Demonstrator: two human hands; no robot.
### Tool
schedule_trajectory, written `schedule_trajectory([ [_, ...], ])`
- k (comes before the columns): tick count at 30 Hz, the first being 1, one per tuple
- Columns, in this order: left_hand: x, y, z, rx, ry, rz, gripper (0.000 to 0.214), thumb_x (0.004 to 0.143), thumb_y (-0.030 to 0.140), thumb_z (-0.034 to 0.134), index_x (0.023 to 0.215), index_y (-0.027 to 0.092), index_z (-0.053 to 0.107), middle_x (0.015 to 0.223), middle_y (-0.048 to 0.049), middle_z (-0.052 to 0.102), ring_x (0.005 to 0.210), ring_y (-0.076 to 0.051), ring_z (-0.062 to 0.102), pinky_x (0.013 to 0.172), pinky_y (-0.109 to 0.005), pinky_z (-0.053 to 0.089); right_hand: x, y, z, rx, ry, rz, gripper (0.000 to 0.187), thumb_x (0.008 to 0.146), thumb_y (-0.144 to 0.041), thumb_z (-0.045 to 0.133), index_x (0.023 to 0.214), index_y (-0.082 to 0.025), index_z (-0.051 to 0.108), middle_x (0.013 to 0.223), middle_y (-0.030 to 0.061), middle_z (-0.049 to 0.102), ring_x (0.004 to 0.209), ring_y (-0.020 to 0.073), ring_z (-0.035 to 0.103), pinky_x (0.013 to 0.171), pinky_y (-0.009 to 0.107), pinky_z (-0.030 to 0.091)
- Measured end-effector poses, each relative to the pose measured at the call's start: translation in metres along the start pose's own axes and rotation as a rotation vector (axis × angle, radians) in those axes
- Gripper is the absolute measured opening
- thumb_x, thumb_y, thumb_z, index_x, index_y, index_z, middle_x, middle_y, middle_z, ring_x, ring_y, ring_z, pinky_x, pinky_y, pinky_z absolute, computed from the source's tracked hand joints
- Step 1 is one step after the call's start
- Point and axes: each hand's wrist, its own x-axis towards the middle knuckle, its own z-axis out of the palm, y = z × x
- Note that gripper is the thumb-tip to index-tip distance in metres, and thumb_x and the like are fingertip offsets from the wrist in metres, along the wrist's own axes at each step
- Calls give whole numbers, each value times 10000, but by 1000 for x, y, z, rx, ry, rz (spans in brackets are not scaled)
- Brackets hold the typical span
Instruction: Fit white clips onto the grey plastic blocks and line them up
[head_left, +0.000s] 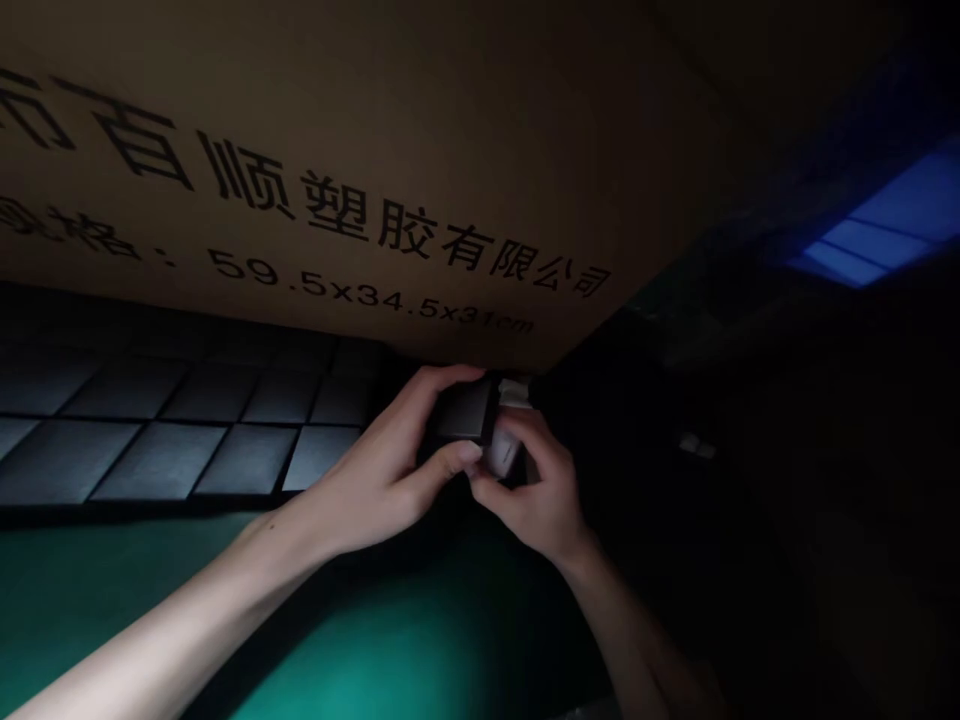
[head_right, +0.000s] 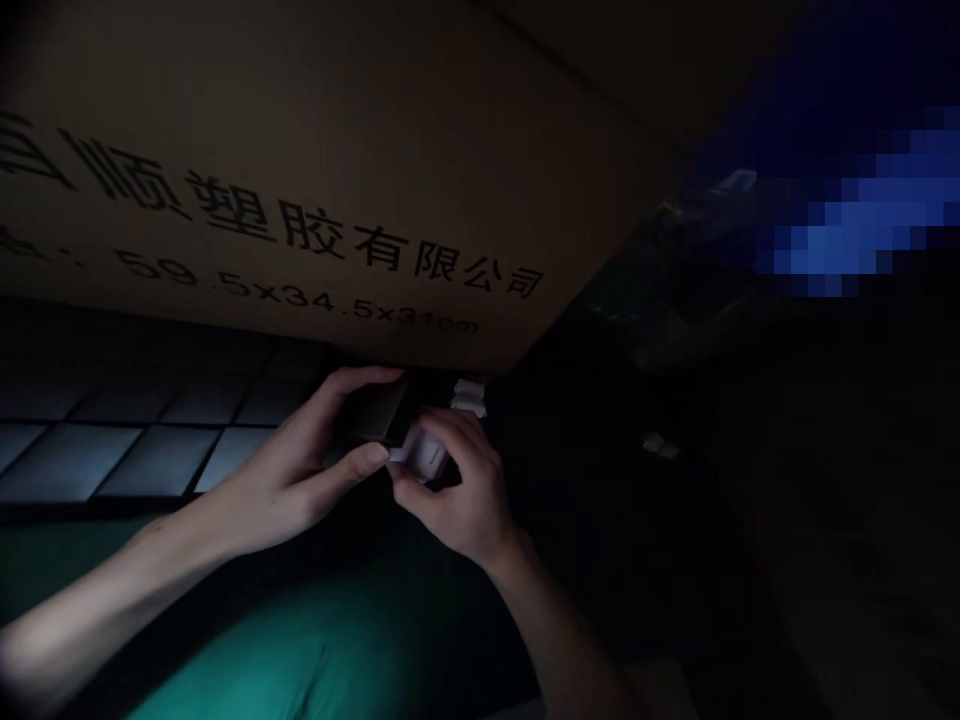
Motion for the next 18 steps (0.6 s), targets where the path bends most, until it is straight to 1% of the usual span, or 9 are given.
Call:
schedule_trajectory([
  [4, -1, -1, 0, -108, -52, -11, 505, 958, 426, 574, 1435, 336, 437, 1399, -53, 536, 1239, -287, 542, 980, -344, 464, -1, 1, 1, 56, 2, 43, 413, 748, -158, 753, 1124, -280, 633, 1129, 27, 667, 1046, 206, 655, 900, 364, 574],
  [8, -2, -1, -2, -228, -85, -52, 475, 954, 457, 570, 1402, 322, 489, 1368, -61, 572, 1210, -294, 574, 929, -351, 494, 0, -1, 0, 81, -11, 28, 315, 768, -176, 772, 1048, -273, 662, 1151, 28, 646, 1082, 198, 649, 936, 355, 566],
  [10, -2, 1, -3, -295, -91, -79, 460, 961, 461, 557, 1394, 318, 492, 1355, -60, 591, 1223, -293, 575, 955, -358, 487, 0, -3, 0, 99, -9, 28, 331, 768, -194, 793, 1058, -277, 657, 1131, 24, 659, 1059, 193, 659, 922, 353, 571],
  [12, -3, 2, -3, -335, -105, -109, 443, 974, 461, 536, 1397, 340, 481, 1365, -44, 591, 1243, -282, 569, 978, -350, 478, -1, -4, 1, 122, 6, 53, 375, 753, -221, 821, 1074, -274, 635, 1108, 22, 672, 1039, 194, 666, 902, 353, 577],
  [15, -3, 2, -2, -319, -122, -128, 434, 983, 463, 520, 1403, 369, 464, 1369, -30, 591, 1248, -268, 570, 999, -343, 465, -4, -7, 6, 159, 52, 115, 368, 746, -260, 841, 1029, -258, 604, 1080, 23, 680, 995, 186, 676, 853, 336, 586],
  [18, -2, 0, 0, -267, -108, -104, 450, 980, 466, 523, 1411, 350, 461, 1358, -48, 595, 1232, -278, 574, 1019, -363, 451, -7, -9, 11, 138, 116, 121, 325, 753, -286, 843, 958, -247, 594, 1072, 26, 678, 973, 179, 676, 825, 325, 587],
])
